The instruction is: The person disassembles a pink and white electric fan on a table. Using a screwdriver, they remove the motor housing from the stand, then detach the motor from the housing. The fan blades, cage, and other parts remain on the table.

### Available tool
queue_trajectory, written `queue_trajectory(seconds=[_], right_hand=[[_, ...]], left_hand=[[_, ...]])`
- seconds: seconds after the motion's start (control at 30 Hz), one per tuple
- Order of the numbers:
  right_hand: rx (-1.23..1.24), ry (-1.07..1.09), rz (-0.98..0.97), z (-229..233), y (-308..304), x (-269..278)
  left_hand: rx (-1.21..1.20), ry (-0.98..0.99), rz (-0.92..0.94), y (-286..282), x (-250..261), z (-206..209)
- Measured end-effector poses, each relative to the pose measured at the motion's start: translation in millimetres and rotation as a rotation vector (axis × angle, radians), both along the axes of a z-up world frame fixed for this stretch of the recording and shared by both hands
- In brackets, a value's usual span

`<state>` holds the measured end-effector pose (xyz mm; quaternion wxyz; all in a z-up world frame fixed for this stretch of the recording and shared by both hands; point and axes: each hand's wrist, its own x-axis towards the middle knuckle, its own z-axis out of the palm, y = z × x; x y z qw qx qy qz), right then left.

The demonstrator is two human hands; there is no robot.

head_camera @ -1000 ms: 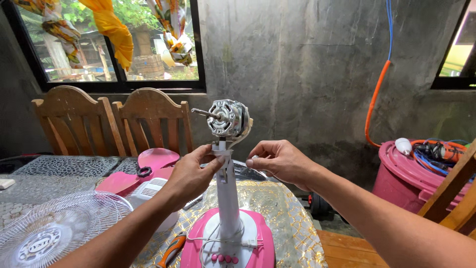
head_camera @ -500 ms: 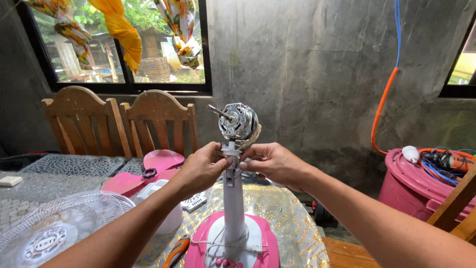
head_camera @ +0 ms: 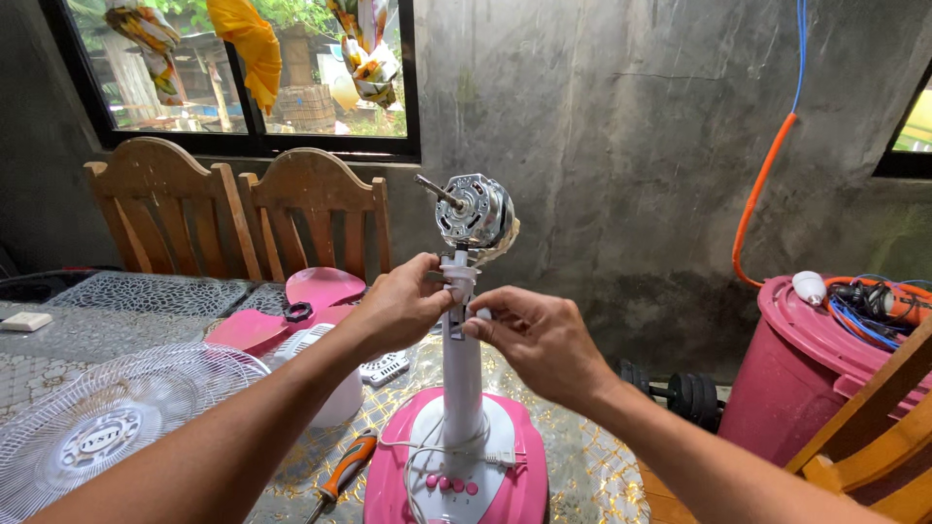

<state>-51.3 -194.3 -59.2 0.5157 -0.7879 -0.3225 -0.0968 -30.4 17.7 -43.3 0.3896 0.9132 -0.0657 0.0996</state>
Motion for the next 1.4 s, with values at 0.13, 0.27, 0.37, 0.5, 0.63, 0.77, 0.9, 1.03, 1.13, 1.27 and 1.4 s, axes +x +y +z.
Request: queue_trajectory(seconds=[0.13,0.27,0.37,0.5,0.63,0.77,0.9,1.03,1.13,1.27,1.4], right_hand=[[0.107,0.112,0.092,-11.7,4.5,-4.3],[0.066,0.173,0.084,-28.2,12.5,-13.3],[0.005,0.204,0.052,-39.6,19.4,-20.2],[-0.038,0.252,0.051,-55.5,33.9,-25.1],[0.051,0.358,0.116,-70.2,45.2,-26.2],[-0.001,0.399,0.093,-79.3,52.3,-26.1],[-0.031,0.438,0.085,-81.2,53.4,-25.3],[-0.086,0.477,0.032,-80.3,58.4,-24.0],[-0.121,0.467,0.019,-79.4,62.0,-24.0],[-0.103,0.396,0.095,-82.4,67.4,-28.7],[-0.219,0.548,0.090,-95.2,80.0,-33.0]], left_hand=[[0.022,-0.072,0.008,-0.1,-2.4,-0.3],[0.064,-0.123,0.040,0.4,-4.8,-4.3],[0.054,-0.150,0.052,-2.0,-4.0,-7.2],[0.017,-0.190,0.096,-6.8,-8.2,-17.1],[-0.100,-0.174,0.074,-9.7,-14.3,-26.6],[-0.121,-0.207,0.046,-8.3,-14.0,-30.6],[-0.164,-0.240,-0.025,-4.9,-14.1,-34.7],[-0.156,-0.241,0.007,-2.6,-14.6,-39.4],[-0.141,-0.244,0.055,1.5,-16.6,-42.6],[-0.188,-0.159,0.086,19.6,-29.5,-52.9],[-0.179,-0.104,0.139,42.7,-41.4,-66.2]])
